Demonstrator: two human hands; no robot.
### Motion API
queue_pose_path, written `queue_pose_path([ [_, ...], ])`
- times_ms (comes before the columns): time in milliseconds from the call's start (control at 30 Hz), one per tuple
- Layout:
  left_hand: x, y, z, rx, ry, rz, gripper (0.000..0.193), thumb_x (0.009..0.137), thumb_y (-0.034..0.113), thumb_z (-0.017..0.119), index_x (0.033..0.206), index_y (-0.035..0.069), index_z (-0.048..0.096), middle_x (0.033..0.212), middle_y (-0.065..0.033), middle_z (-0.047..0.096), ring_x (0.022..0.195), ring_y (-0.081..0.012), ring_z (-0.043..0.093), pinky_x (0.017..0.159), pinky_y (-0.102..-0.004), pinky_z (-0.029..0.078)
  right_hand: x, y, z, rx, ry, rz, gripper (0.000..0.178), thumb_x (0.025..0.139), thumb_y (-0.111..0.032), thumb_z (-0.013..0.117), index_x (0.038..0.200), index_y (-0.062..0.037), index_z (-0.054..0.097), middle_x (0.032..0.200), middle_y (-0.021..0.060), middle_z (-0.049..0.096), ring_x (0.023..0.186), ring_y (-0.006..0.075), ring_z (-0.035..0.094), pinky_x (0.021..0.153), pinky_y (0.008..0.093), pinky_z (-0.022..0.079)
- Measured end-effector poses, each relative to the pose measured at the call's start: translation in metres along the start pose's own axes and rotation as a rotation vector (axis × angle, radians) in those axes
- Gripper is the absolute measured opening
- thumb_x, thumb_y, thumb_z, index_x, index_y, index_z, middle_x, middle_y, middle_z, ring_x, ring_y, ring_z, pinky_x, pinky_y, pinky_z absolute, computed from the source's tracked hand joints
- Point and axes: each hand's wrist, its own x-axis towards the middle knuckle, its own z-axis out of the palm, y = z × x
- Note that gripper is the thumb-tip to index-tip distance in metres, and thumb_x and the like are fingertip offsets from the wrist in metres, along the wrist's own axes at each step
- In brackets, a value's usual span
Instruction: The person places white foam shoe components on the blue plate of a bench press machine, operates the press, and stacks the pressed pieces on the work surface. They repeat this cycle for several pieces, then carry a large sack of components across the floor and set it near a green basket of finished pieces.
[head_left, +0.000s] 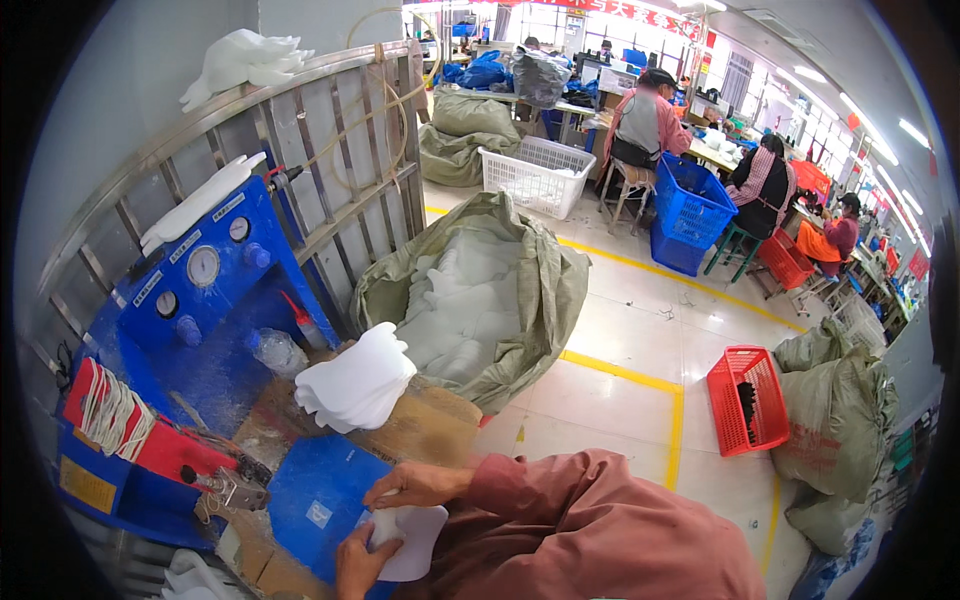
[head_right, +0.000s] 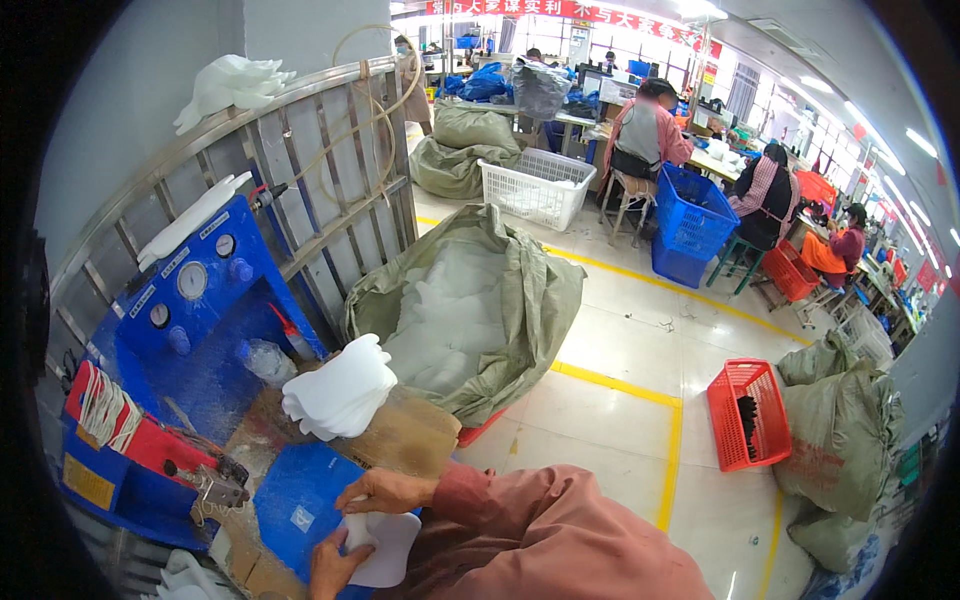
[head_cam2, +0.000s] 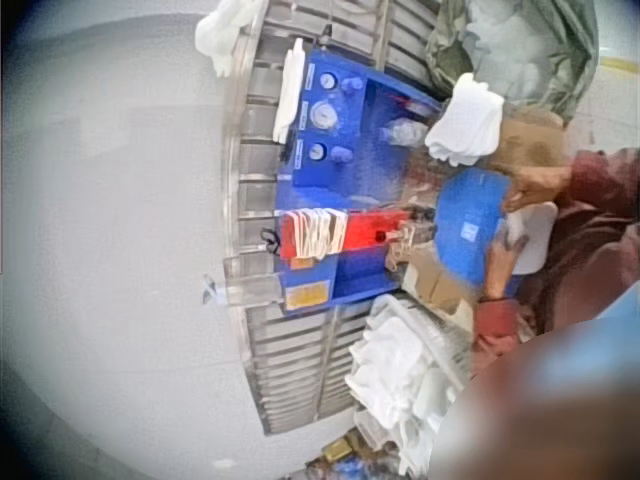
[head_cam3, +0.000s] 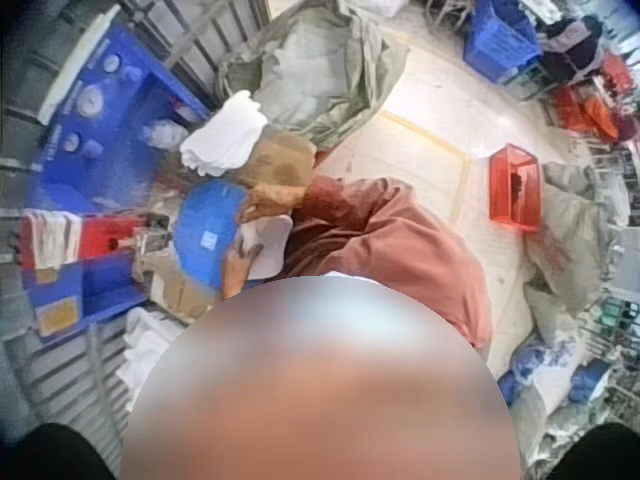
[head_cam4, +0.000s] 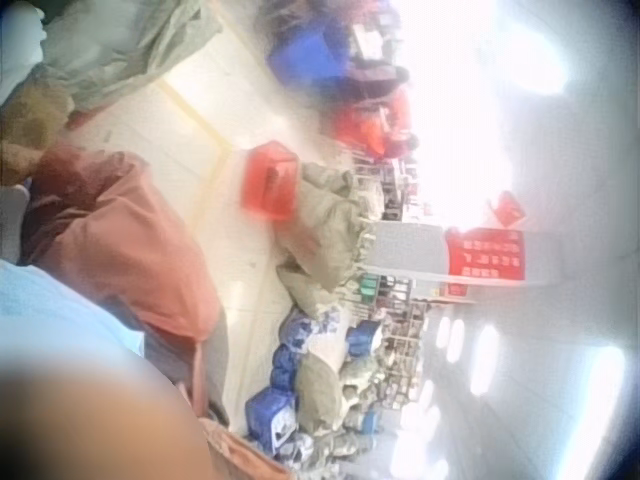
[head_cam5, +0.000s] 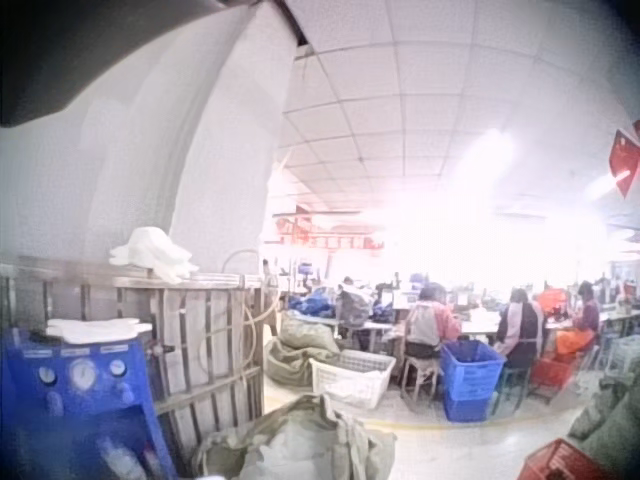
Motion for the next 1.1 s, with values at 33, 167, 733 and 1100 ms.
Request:
queue_pose_path([
  [33, -0.003, 0.002, -0.005, -0.031, -0.121, -0.084, 0.072, 0.086, 0.047, 0.084, 0.133, -0.004, 0.064, 0.111, -0.0245, 0.068, 0.105, -0.0447, 0.063, 0.09, -0.0493, 0.05, -0.001, -0.007, -0.002, -0.022, -0.017, 0.033, 0.032, 0.107, -0.024, 0.065, 0.128, -0.0015, 0.073, 0.124, 0.0156, 0.076, 0.112, 0.0273, 0.073, 0.097, 0.037, 0.056],
  [167, -0.019, 0.02, -0.019, 0.126, -0.291, -0.192, 0.056, 0.092, 0.041, 0.079, 0.128, 0.0, 0.068, 0.108, -0.0222, 0.071, 0.102, -0.0372, 0.069, 0.085, -0.0474, 0.053, -0.011, -0.026, -0.009, 0.028, -0.024, -0.015, 0.03, 0.107, -0.021, 0.066, 0.128, -0.0015, 0.073, 0.124, 0.0143, 0.076, 0.113, 0.0245, 0.072, 0.098, 0.0357, 0.056],
  [733, -0.047, 0.039, -0.043, -0.599, -0.282, -0.291, 0.032, 0.099, 0.018, 0.075, 0.122, -0.003, 0.072, 0.101, -0.0098, 0.077, 0.085, -0.0161, 0.075, 0.071, -0.0301, 0.059, -0.062, -0.018, -0.047, 0.498, 0.28, 0.265, 0.059, 0.104, -0.019, 0.07, 0.156, -0.0051, 0.047, 0.125, 0.0115, 0.073, 0.113, 0.0164, 0.067, 0.099, 0.0328, 0.055],
  [1100, -0.06, 0.051, -0.023, -0.54, -0.17, -0.088, 0.051, 0.102, 0.033, 0.071, 0.143, 0.004, 0.063, 0.106, -0.0081, 0.076, 0.076, -0.0137, 0.07, 0.072, -0.0312, 0.057, -0.093, 0.025, -0.021, 0.454, 0.406, 0.435, 0.054, 0.096, -0.017, 0.066, 0.145, 0.0004, 0.054, 0.128, 0.0148, 0.065, 0.115, 0.0246, 0.063, 0.098, 0.0396, 0.053],
])
